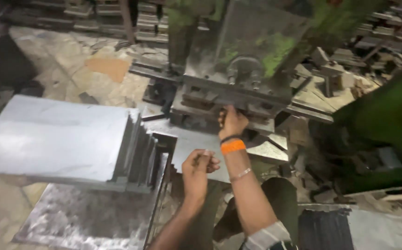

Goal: Operating an industrial press machine to stamp rectangular metal sheets.

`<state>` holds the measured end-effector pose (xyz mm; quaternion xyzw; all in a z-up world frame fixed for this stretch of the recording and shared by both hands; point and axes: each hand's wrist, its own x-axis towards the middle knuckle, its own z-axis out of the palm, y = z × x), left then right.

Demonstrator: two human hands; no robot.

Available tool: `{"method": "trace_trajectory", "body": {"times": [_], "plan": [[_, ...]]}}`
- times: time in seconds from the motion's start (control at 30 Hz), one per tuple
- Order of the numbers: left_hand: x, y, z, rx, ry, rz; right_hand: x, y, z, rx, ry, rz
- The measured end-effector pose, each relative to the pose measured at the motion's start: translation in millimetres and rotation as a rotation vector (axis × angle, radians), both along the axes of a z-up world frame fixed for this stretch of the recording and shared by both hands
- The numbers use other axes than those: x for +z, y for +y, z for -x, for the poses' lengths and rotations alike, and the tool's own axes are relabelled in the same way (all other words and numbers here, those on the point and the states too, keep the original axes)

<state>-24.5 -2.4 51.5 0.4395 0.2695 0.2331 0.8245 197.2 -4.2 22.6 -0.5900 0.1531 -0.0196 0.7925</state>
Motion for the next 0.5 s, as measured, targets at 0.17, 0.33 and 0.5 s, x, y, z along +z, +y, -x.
{"method": "trace_trajectory", "body": {"times": [0.17,0.33,0.5], "plan": [[116.7,43.1,66.6,-0.045,-0.255,-0.351,-6.9,-48.1,118.3,0.187,-0.075,0.003],[178.8,159.2,117.1,0.225,-0.029,-1.253,-8.0,-87.8,183.9,0.277,0.146,-0.003],[135.3,270.1,129.8,0.216,0.914,-1.664,-5.6,-97.9,194.7,0.547,0.215,0.379]]}}
